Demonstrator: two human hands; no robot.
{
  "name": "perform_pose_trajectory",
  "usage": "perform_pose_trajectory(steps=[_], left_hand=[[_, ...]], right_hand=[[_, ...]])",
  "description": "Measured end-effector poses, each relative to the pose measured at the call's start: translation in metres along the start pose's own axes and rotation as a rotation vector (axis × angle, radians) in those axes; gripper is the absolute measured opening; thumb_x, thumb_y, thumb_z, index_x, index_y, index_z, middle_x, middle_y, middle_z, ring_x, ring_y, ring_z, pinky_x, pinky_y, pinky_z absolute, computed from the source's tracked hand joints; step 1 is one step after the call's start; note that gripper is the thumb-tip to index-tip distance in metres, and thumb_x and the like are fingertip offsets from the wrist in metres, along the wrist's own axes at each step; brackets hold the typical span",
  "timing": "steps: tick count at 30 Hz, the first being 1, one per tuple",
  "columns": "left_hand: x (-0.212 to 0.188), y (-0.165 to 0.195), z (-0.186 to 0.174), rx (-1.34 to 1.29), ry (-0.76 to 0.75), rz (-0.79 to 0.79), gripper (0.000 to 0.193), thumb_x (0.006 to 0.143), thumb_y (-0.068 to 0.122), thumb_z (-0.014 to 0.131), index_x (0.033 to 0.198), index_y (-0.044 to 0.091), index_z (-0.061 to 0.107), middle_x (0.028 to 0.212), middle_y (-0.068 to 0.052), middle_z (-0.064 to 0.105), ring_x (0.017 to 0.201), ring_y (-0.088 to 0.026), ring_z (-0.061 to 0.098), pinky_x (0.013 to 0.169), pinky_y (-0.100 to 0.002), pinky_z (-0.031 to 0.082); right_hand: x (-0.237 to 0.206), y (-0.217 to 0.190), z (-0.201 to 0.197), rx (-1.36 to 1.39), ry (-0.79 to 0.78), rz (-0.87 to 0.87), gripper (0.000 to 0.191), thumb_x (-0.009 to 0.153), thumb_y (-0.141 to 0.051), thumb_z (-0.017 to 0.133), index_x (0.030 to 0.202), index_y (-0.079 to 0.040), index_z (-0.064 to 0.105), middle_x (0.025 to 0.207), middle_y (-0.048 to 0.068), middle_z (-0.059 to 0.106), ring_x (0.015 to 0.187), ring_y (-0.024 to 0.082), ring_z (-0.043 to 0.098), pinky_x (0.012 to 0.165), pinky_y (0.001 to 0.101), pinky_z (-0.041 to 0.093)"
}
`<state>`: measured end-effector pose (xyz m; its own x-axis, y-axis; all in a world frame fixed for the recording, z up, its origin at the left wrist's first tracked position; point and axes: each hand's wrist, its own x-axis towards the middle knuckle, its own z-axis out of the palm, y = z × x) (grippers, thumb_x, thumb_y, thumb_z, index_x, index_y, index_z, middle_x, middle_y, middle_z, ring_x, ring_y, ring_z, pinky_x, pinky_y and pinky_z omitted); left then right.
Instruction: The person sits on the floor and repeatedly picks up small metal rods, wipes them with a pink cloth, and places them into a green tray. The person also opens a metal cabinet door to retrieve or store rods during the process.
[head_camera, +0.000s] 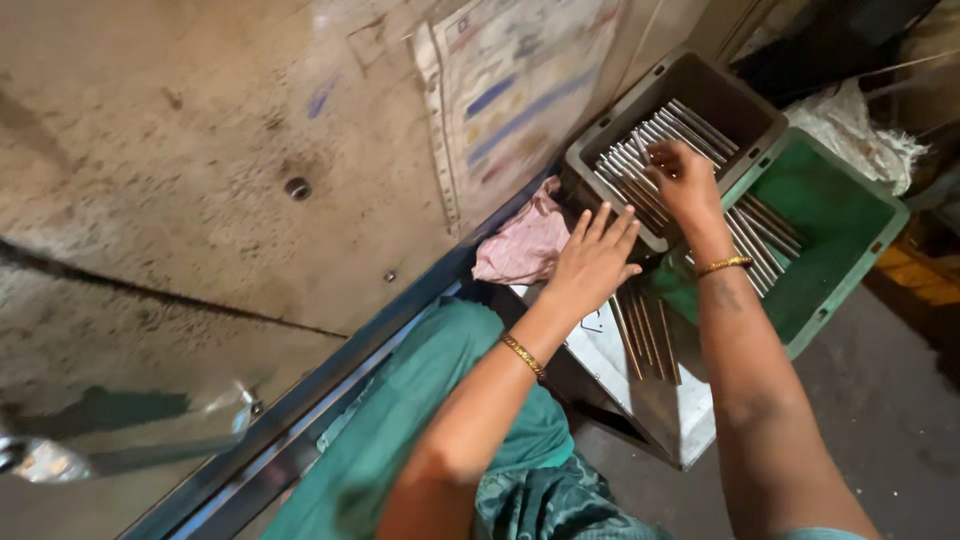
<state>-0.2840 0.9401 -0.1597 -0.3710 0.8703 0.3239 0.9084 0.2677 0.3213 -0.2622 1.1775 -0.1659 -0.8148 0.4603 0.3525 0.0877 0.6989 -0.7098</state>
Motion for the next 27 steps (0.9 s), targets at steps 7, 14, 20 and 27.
perform_pose_trajectory(steps=[7, 14, 20, 27], left_hand=[[0.010, -0.003, 0.025, 0.046, -0.044, -0.018, 0.074, 0.091, 0.048, 0.064, 0.151, 0.006, 0.047, 0.163, -0.008, 0.038, 0.151, -0.031, 0.033, 0.126, -0.050, 0.019], [0.005, -0.003, 0.017, 0.140, -0.066, -0.037, 0.068, 0.096, 0.047, 0.057, 0.153, 0.013, 0.045, 0.164, -0.001, 0.036, 0.151, -0.032, 0.034, 0.125, -0.056, 0.016], [0.001, -0.002, 0.019, 0.087, -0.045, -0.082, 0.066, 0.095, 0.046, 0.059, 0.152, 0.015, 0.046, 0.163, 0.000, 0.037, 0.150, -0.034, 0.034, 0.125, -0.059, 0.016], [-0.038, -0.030, 0.019, 0.031, 0.050, -0.092, 0.064, 0.090, 0.038, 0.069, 0.149, 0.020, 0.052, 0.164, -0.007, 0.039, 0.152, -0.040, 0.030, 0.124, -0.060, 0.017]], right_hand=[[0.005, -0.012, 0.001, -0.446, -0.065, 0.219, 0.025, 0.091, -0.004, 0.066, 0.113, -0.014, 0.074, 0.104, 0.016, 0.075, 0.097, 0.037, 0.070, 0.081, 0.0480, 0.054], [0.004, -0.025, 0.004, -0.586, -0.156, 0.238, 0.033, 0.082, 0.001, 0.065, 0.105, -0.018, 0.080, 0.102, 0.018, 0.074, 0.097, 0.039, 0.070, 0.082, 0.0485, 0.055], [0.002, -0.038, 0.005, -0.546, -0.106, 0.248, 0.029, 0.086, -0.003, 0.068, 0.112, -0.013, 0.075, 0.105, 0.020, 0.073, 0.099, 0.041, 0.068, 0.084, 0.0493, 0.054], [-0.004, -0.042, 0.004, -0.425, 0.125, 0.030, 0.040, 0.077, 0.009, 0.064, 0.115, -0.002, 0.069, 0.113, 0.022, 0.068, 0.105, 0.044, 0.063, 0.087, 0.0491, 0.051]])
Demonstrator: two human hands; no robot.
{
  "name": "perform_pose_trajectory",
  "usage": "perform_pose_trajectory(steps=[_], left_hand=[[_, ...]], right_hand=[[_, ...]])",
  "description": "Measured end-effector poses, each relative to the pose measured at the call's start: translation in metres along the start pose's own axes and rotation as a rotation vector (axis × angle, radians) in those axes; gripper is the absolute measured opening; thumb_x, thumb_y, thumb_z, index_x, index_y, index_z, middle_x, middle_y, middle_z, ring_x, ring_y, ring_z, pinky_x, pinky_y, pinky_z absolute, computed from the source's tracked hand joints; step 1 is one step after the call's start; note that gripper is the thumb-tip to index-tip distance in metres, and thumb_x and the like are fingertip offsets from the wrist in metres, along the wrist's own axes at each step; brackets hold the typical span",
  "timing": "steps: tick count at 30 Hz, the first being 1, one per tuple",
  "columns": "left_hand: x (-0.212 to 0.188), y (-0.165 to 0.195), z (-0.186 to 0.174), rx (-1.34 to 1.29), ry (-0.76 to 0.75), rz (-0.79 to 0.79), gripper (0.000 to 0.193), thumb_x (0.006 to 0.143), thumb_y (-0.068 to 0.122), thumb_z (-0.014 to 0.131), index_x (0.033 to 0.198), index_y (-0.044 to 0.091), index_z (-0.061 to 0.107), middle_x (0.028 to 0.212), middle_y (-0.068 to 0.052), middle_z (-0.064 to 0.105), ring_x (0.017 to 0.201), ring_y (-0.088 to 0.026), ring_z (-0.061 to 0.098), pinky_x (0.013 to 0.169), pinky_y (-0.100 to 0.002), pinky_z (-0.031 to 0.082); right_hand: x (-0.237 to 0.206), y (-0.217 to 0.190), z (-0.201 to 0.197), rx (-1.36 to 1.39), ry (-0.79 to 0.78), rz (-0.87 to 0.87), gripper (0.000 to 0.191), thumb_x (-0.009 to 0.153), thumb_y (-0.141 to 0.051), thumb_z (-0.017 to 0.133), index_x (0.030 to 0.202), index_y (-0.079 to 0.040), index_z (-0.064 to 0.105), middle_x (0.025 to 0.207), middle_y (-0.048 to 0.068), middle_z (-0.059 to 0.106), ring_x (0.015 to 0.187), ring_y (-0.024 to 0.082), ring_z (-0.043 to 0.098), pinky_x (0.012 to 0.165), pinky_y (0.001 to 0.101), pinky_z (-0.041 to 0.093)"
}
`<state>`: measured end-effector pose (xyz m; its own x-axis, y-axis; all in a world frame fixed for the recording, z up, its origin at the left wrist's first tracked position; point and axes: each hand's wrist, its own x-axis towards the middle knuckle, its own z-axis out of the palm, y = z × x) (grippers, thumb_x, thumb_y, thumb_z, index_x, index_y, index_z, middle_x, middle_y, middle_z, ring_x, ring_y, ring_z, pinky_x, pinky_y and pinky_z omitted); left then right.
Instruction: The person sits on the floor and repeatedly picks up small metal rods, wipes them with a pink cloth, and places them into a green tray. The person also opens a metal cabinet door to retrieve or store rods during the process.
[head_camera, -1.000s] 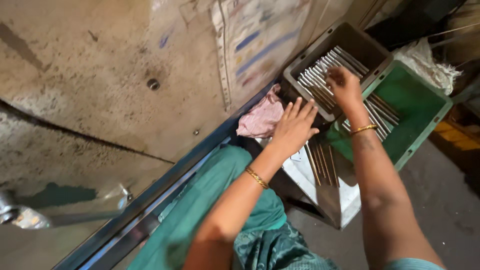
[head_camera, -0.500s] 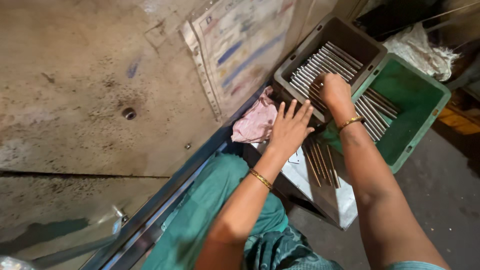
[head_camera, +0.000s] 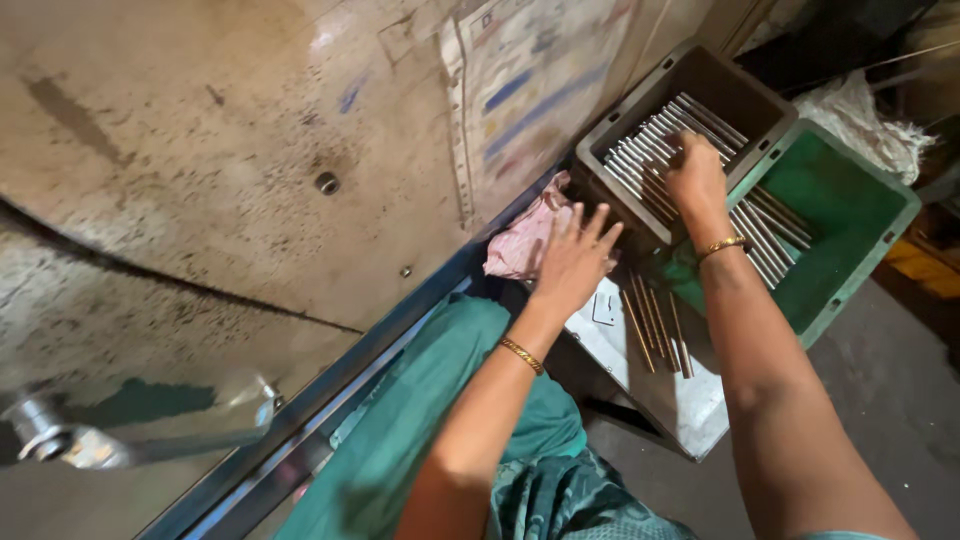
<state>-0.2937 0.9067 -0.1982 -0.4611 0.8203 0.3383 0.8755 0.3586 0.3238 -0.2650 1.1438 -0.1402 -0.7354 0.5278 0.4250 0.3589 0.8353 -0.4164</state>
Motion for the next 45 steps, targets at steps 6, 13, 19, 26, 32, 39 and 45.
perform_pose_trajectory(steps=[6, 13, 19, 26, 32, 39, 45], left_hand=[[-0.063, -0.031, 0.009, 0.029, -0.296, -0.264, 0.059, 0.089, 0.038, 0.073, 0.141, 0.015, 0.055, 0.161, -0.013, 0.036, 0.151, -0.047, 0.022, 0.123, -0.064, 0.009], [-0.085, -0.037, -0.025, -0.270, 0.054, -0.267, 0.064, 0.092, 0.032, 0.069, 0.146, 0.004, 0.050, 0.156, -0.012, 0.045, 0.149, -0.043, 0.030, 0.121, -0.064, 0.013], [-0.103, -0.011, -0.136, -0.511, 0.288, -0.087, 0.058, 0.097, 0.029, 0.065, 0.149, 0.008, 0.051, 0.157, -0.012, 0.048, 0.153, -0.036, 0.035, 0.128, -0.054, 0.017], [-0.182, 0.027, -0.241, -0.345, 0.207, 0.013, 0.052, 0.093, 0.028, 0.067, 0.143, 0.011, 0.060, 0.146, -0.008, 0.058, 0.148, -0.033, 0.038, 0.123, -0.060, 0.010], [-0.278, 0.019, -0.266, -0.506, 0.249, -0.189, 0.024, 0.097, 0.029, 0.066, 0.111, 0.013, 0.078, 0.130, -0.004, 0.072, 0.138, -0.027, 0.055, 0.125, -0.057, 0.024], [-0.420, 0.004, -0.286, -0.397, 0.477, -0.619, 0.031, 0.092, 0.026, 0.072, 0.112, 0.002, 0.071, 0.124, -0.014, 0.070, 0.126, -0.033, 0.062, 0.117, -0.042, 0.039], [-0.495, -0.005, -0.271, -0.414, 0.747, -0.887, 0.043, 0.096, 0.024, 0.067, 0.130, -0.001, 0.060, 0.134, -0.019, 0.063, 0.128, -0.035, 0.059, 0.108, -0.040, 0.045]], right_hand=[[-0.009, -0.005, -0.006, 0.143, 0.134, -0.097, 0.039, 0.082, 0.014, 0.062, 0.118, 0.000, 0.069, 0.114, 0.022, 0.067, 0.106, 0.041, 0.065, 0.091, 0.0451, 0.053], [-0.053, -0.043, -0.020, 0.629, 0.347, -0.070, 0.040, 0.095, 0.011, 0.060, 0.131, -0.004, 0.063, 0.131, 0.013, 0.066, 0.124, 0.025, 0.065, 0.103, 0.0364, 0.053], [-0.163, -0.115, -0.051, 1.327, 0.252, 0.201, 0.048, 0.106, -0.023, 0.062, 0.150, -0.010, 0.046, 0.153, 0.012, 0.054, 0.143, 0.027, 0.050, 0.115, 0.0427, 0.044], [-0.217, -0.195, -0.091, 2.093, -0.454, 0.307, 0.079, 0.087, -0.055, 0.072, 0.151, -0.017, 0.044, 0.151, 0.011, 0.053, 0.138, 0.033, 0.049, 0.109, 0.0532, 0.047], [-0.209, -0.232, -0.049, 1.450, -0.347, 0.153, 0.076, 0.095, -0.054, 0.064, 0.150, -0.006, 0.044, 0.148, 0.014, 0.054, 0.136, 0.032, 0.051, 0.107, 0.0469, 0.047], [-0.258, -0.360, -0.034, 1.131, -1.015, -0.505, 0.082, 0.098, -0.061, 0.052, 0.149, 0.003, 0.043, 0.151, 0.019, 0.055, 0.136, 0.033, 0.054, 0.105, 0.0436, 0.049], [-0.281, -0.437, -0.065, 1.495, -1.283, -0.106, 0.105, 0.090, -0.075, 0.045, 0.156, 0.005, 0.031, 0.154, 0.020, 0.051, 0.136, 0.034, 0.054, 0.099, 0.0452, 0.053]])
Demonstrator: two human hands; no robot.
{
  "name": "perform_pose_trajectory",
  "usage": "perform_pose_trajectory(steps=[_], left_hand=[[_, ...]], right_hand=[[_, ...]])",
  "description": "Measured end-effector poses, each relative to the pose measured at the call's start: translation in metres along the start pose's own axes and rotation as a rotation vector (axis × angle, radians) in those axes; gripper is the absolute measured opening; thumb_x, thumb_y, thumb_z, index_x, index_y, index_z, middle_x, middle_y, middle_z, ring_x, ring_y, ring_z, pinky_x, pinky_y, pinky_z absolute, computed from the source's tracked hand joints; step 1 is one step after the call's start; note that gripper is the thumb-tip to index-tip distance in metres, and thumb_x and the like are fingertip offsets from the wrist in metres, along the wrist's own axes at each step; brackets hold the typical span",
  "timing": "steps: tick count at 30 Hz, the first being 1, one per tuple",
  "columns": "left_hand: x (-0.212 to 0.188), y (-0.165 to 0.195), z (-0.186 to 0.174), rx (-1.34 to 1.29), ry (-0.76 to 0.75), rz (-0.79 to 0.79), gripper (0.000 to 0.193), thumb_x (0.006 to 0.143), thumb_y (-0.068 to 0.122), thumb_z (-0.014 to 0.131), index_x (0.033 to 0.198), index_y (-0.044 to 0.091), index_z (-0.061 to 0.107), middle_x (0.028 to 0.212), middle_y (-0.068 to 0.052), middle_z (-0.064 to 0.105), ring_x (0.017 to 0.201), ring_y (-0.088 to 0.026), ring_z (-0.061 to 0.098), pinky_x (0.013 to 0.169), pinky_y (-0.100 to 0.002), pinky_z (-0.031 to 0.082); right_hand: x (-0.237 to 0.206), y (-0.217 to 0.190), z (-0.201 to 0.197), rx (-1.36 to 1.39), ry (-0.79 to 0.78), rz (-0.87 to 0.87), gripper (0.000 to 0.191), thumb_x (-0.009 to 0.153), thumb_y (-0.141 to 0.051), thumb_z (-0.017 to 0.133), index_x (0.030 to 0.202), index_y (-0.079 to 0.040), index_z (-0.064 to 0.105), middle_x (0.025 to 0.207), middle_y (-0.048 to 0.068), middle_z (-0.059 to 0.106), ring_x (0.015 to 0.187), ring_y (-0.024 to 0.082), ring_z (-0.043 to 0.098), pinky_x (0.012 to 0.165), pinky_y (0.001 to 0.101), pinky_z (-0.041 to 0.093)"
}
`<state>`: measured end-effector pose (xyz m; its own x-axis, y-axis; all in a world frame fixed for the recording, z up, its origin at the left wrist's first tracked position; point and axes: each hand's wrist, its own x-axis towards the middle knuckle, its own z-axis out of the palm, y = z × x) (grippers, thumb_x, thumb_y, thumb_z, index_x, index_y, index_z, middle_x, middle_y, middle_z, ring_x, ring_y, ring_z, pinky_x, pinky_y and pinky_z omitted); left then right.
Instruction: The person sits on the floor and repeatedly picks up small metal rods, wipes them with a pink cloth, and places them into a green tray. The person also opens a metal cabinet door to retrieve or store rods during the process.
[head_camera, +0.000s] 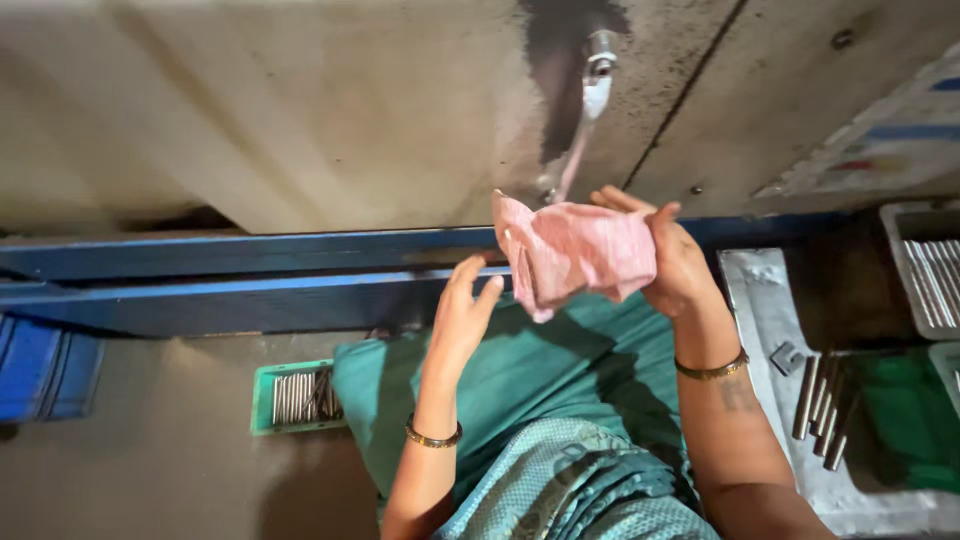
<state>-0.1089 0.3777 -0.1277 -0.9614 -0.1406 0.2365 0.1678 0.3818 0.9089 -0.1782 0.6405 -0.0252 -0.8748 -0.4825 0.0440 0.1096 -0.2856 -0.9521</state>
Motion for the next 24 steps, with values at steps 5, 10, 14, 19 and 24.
perform_pose_trajectory(steps=[5, 10, 14, 19, 24], left_hand=[[-0.011, -0.024, 0.002, 0.000, 0.143, 0.271, 0.076, 0.096, 0.012, 0.075, 0.153, -0.012, 0.032, 0.152, -0.038, 0.033, 0.139, -0.049, 0.034, 0.109, -0.058, 0.034], [-0.027, -0.009, 0.040, -1.122, -0.338, -0.471, 0.071, 0.084, 0.008, 0.076, 0.149, 0.011, 0.045, 0.116, -0.005, 0.063, 0.099, -0.015, 0.064, 0.082, -0.030, 0.056], [-0.030, 0.009, 0.062, -1.080, -0.472, -0.439, 0.047, 0.092, 0.001, 0.068, 0.137, 0.002, 0.053, 0.087, -0.009, 0.068, 0.067, -0.018, 0.066, 0.054, -0.030, 0.052], [-0.026, 0.029, 0.087, -0.887, -0.065, -0.201, 0.052, 0.086, -0.011, 0.064, 0.135, 0.006, 0.058, 0.107, -0.004, 0.069, 0.092, -0.011, 0.066, 0.071, -0.026, 0.054], [-0.023, 0.040, 0.067, -0.553, -0.004, -0.241, 0.058, 0.075, -0.010, 0.071, 0.130, 0.004, 0.058, 0.094, -0.006, 0.071, 0.085, -0.010, 0.065, 0.066, -0.027, 0.055]], right_hand=[[0.006, -0.005, 0.043, 0.142, -0.056, -0.053, 0.117, 0.082, -0.083, 0.041, 0.163, -0.002, 0.016, 0.162, 0.018, 0.036, 0.143, 0.033, 0.045, 0.110, 0.0486, 0.044], [-0.014, 0.037, 0.084, -0.093, -0.229, -0.168, 0.118, 0.086, -0.089, 0.035, 0.157, 0.006, 0.031, 0.169, 0.019, 0.029, 0.158, 0.033, 0.029, 0.130, 0.0467, 0.025], [-0.022, 0.055, 0.080, -0.102, -0.237, -0.275, 0.112, 0.090, -0.083, 0.037, 0.161, 0.003, 0.028, 0.172, 0.019, 0.023, 0.157, 0.033, 0.030, 0.127, 0.0458, 0.026], [-0.022, 0.077, 0.069, -0.536, 0.023, -0.584, 0.079, 0.109, -0.056, 0.043, 0.157, 0.006, 0.036, 0.164, 0.025, 0.040, 0.154, 0.034, 0.040, 0.129, 0.0444, 0.030], [-0.021, 0.069, 0.055, -0.896, 0.012, -0.630, 0.057, 0.109, -0.039, 0.055, 0.154, -0.005, 0.042, 0.164, 0.024, 0.043, 0.144, 0.034, 0.051, 0.117, 0.0428, 0.044]])
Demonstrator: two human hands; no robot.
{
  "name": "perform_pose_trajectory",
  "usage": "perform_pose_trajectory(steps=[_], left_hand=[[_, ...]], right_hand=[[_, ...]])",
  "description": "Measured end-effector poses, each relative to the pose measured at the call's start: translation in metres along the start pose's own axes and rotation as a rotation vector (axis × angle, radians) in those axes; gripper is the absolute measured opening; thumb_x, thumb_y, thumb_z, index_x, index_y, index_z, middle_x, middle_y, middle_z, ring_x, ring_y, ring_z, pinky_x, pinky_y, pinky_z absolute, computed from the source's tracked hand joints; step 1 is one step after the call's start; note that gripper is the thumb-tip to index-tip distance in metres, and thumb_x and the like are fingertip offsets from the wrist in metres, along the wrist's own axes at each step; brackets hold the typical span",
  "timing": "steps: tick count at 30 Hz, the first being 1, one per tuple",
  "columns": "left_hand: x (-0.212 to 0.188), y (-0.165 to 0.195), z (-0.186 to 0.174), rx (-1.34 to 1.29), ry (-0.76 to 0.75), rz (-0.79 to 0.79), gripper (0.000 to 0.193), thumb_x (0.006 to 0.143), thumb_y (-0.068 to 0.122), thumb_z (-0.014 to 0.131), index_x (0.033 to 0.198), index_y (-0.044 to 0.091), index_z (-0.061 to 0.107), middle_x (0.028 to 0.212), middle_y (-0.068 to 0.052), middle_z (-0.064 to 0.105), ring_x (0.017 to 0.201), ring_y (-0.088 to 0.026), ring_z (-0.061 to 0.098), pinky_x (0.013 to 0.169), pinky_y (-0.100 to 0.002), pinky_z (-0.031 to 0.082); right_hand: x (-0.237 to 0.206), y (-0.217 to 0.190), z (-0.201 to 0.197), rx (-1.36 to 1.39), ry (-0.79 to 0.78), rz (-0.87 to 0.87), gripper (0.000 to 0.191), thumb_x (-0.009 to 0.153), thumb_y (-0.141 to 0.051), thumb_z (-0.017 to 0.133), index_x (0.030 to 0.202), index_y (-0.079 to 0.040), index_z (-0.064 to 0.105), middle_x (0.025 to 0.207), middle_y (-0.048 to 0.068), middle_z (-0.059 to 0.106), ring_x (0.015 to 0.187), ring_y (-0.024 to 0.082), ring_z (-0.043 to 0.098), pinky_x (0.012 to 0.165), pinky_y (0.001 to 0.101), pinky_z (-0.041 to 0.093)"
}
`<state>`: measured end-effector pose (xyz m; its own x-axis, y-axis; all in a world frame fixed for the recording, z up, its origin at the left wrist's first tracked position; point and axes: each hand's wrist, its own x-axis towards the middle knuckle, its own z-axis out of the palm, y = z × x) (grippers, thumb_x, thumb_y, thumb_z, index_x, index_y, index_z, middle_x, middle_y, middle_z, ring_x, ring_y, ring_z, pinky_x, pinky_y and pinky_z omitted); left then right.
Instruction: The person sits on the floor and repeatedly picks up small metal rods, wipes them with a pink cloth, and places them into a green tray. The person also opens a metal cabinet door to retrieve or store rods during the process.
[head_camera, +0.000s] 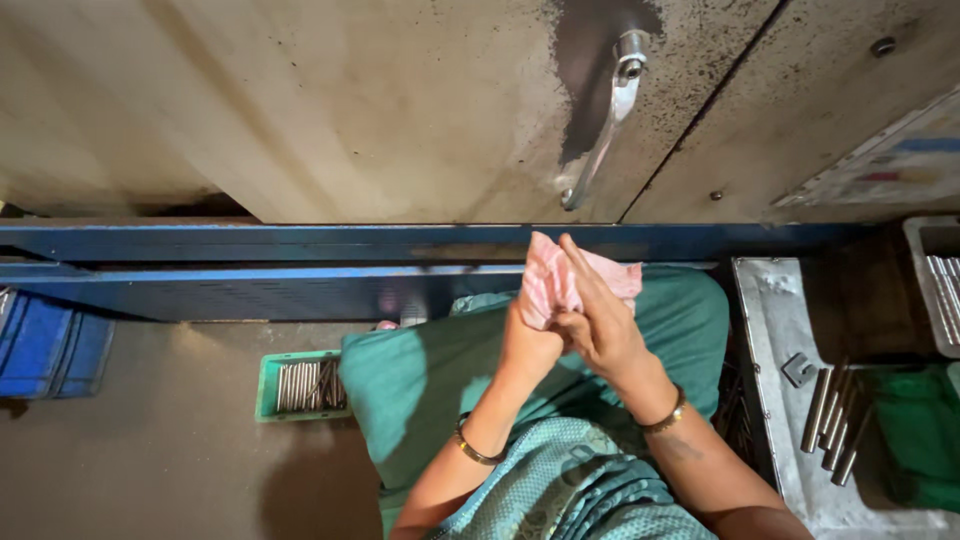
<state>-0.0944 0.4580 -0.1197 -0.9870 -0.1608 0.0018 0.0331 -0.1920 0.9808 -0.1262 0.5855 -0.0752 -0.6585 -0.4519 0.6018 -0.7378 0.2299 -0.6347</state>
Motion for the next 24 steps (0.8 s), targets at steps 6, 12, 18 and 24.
perform_pose_trajectory(steps=[6, 12, 18, 24], left_hand=[[0.020, 0.013, -0.043, -0.201, -0.207, 0.182, 0.047, 0.078, -0.004, 0.074, 0.122, -0.007, 0.060, 0.101, -0.012, 0.070, 0.089, -0.021, 0.067, 0.074, -0.032, 0.052], [0.028, -0.011, 0.004, -0.069, -0.168, 0.502, 0.063, 0.093, 0.005, 0.074, 0.147, 0.001, 0.042, 0.137, -0.010, 0.051, 0.130, -0.018, 0.051, 0.117, -0.033, 0.043], [0.027, -0.001, 0.013, -0.831, -0.219, 0.212, 0.105, 0.086, 0.006, 0.078, 0.165, 0.022, 0.011, 0.147, -0.010, 0.054, 0.135, -0.022, 0.056, 0.116, -0.038, 0.045], [0.030, 0.004, 0.013, -0.764, -0.132, 0.290, 0.106, 0.091, 0.001, 0.076, 0.171, 0.023, 0.009, 0.150, -0.009, 0.053, 0.134, -0.021, 0.055, 0.114, -0.039, 0.046]], right_hand=[[0.006, -0.013, -0.039, 0.305, -0.049, 0.106, 0.070, 0.101, -0.054, 0.057, 0.152, -0.007, 0.044, 0.163, 0.025, 0.029, 0.152, 0.038, 0.032, 0.113, 0.0455, 0.040], [-0.002, 0.004, 0.015, 0.235, -0.112, 0.162, 0.107, 0.093, -0.085, 0.020, 0.159, -0.004, 0.041, 0.170, 0.024, 0.027, 0.160, 0.041, 0.017, 0.129, 0.0520, 0.010], [-0.006, 0.013, 0.043, -0.091, 0.029, 0.111, 0.108, 0.098, -0.082, 0.011, 0.162, 0.004, 0.022, 0.171, 0.029, 0.013, 0.160, 0.050, 0.003, 0.130, 0.0573, 0.002], [-0.001, -0.003, 0.040, -0.227, 0.028, 0.108, 0.105, 0.101, -0.079, 0.013, 0.161, 0.006, 0.017, 0.170, 0.031, 0.014, 0.160, 0.052, 0.004, 0.129, 0.0600, 0.002]])
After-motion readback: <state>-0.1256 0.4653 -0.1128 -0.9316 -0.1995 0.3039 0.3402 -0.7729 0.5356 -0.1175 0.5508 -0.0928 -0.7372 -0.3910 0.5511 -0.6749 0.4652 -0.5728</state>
